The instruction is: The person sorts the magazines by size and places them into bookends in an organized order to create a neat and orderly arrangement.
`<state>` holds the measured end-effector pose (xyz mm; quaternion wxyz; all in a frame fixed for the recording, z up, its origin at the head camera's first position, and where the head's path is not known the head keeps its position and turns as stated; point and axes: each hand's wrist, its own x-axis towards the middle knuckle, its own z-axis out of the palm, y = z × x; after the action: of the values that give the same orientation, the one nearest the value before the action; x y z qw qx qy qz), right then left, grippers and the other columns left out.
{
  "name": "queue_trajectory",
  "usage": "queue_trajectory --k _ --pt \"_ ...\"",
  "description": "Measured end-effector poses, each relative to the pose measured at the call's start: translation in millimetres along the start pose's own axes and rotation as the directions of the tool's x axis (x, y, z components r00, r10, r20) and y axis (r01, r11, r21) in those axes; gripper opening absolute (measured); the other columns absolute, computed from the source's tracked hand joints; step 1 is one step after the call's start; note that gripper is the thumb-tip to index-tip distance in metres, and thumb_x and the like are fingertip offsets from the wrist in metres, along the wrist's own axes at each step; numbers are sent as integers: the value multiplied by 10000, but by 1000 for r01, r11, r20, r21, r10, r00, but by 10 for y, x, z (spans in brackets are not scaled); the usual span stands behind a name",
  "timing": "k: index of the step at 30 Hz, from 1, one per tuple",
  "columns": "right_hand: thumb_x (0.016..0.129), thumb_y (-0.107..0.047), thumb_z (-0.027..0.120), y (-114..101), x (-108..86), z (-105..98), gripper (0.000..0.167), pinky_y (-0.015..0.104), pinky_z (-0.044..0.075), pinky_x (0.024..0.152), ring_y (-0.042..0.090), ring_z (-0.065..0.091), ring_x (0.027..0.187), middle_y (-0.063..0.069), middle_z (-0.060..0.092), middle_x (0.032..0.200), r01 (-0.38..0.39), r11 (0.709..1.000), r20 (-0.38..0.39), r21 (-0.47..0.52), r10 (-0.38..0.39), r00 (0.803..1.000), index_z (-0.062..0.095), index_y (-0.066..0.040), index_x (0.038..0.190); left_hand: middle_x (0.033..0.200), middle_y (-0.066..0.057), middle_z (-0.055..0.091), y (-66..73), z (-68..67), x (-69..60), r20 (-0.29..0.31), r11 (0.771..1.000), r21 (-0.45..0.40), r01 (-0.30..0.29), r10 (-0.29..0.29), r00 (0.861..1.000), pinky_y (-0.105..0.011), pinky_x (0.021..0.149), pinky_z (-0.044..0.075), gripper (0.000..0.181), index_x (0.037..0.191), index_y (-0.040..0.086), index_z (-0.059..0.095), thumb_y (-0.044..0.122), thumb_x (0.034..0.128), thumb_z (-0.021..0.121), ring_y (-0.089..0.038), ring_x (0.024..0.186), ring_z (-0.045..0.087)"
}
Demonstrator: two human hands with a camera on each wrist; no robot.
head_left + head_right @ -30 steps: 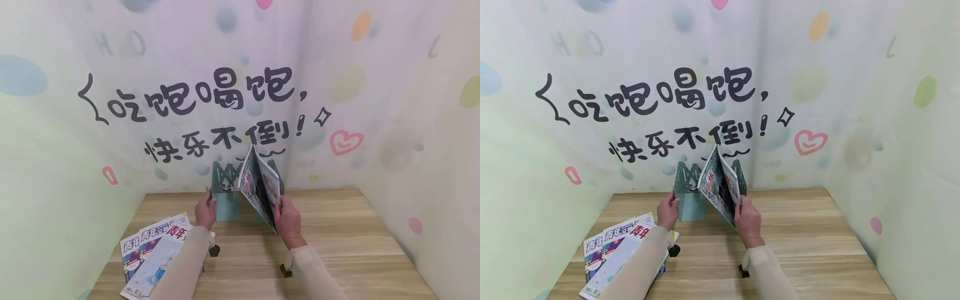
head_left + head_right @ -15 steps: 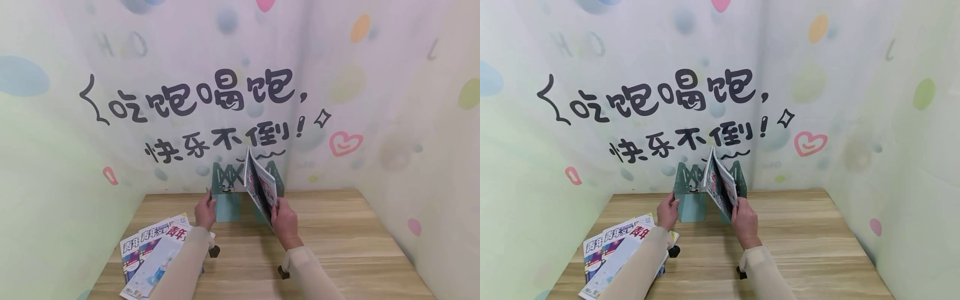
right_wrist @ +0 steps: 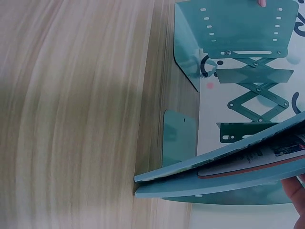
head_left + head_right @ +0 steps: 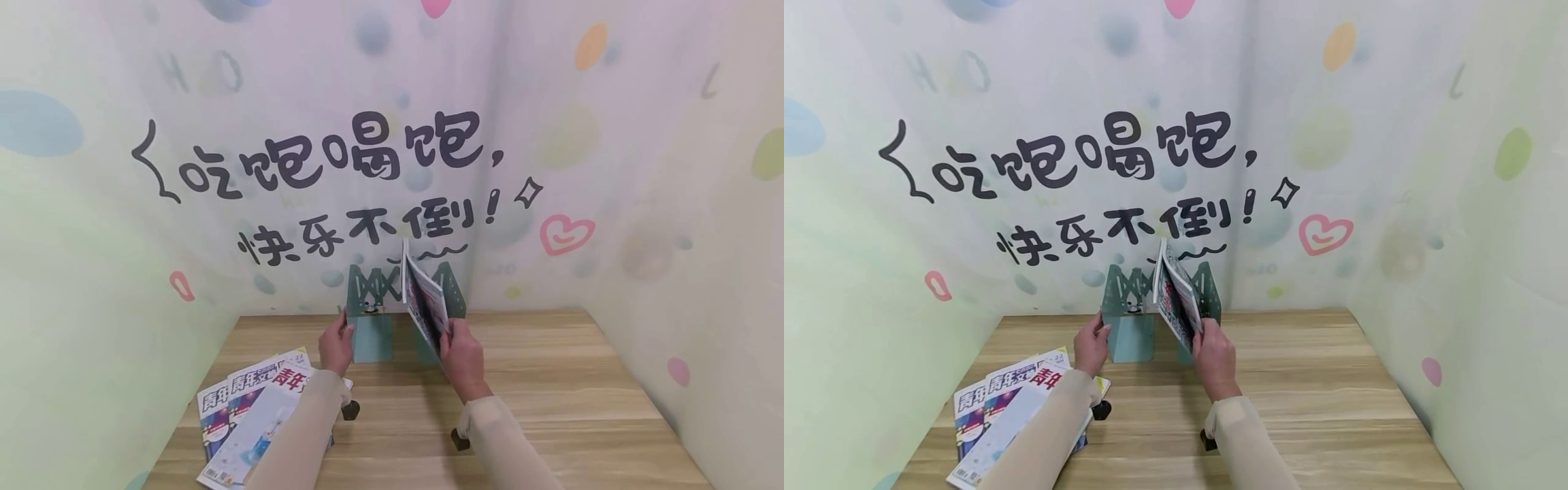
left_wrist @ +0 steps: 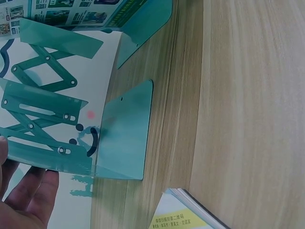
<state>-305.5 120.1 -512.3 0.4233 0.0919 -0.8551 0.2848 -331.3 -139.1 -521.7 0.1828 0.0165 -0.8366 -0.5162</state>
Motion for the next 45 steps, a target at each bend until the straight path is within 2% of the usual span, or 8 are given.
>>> queue_trajectory --k 7,12,19,23,31,37,40,45 --pt "818 -49 725 -25 -5 -4 228 453 530 511 283 630 612 109 649 764 14 1000 56 20 -15 998 558 -44 973 1380 -137 541 -3 2 -2 -6 1000 10 -2 2 1000 -471 930 511 448 1451 101 451 119 1009 519 -339 1184 573" --pt "872 -127 723 -28 -18 -16 182 383 511 542 209 586 632 66 645 785 -21 998 141 56 13 990 592 -73 986 1382 -128 541 3 6 -5 -5 1000 2 -2 2 1000 -460 934 512 446 1448 109 456 127 1007 524 -331 1188 571" --pt "913 -256 696 21 -76 -7 190 334 472 582 179 531 670 34 630 824 -130 988 291 88 100 952 636 -103 1009 1388 -147 533 22 2 -7 2 1000 -1 9 -9 1000 -468 939 506 450 1458 117 446 131 1013 516 -334 1186 573" --pt "920 -305 682 45 -92 -18 226 331 482 602 173 529 689 27 625 848 -158 983 334 93 118 935 630 -114 1030 1387 -154 532 19 6 -8 4 1000 -2 5 -5 1000 -474 938 506 449 1458 111 446 132 1014 513 -339 1188 570" --pt "904 -404 672 75 -103 -79 334 430 535 718 205 595 775 60 671 937 -182 980 389 80 138 911 639 -104 1049 1392 -130 531 -15 6 6 0 1000 -3 7 -7 1000 -461 941 507 451 1458 125 444 136 1013 512 -329 1205 558" --pt "924 -434 636 123 -112 -121 365 453 547 782 231 612 837 73 673 992 -207 975 449 81 149 881 626 -104 1080 1381 -150 536 -16 8 8 -6 1000 -6 3 -3 1000 -472 935 508 453 1453 103 448 102 1005 518 -340 1205 556" --pt "938 -428 618 166 -114 -132 348 462 541 799 246 627 857 73 674 981 -192 978 426 77 142 894 634 -99 1051 1378 -150 538 -1 3 3 -7 1000 -10 0 -1 1000 -468 933 510 451 1449 100 454 100 1003 524 -338 1202 559" --pt "944 -329 641 231 -85 -151 275 470 535 764 290 639 855 107 677 935 -145 986 286 77 118 951 653 -58 989 1375 -142 542 -7 3 -1 -9 1000 -4 -9 9 1000 -467 932 511 446 1443 83 457 111 1004 527 -338 1197 563"
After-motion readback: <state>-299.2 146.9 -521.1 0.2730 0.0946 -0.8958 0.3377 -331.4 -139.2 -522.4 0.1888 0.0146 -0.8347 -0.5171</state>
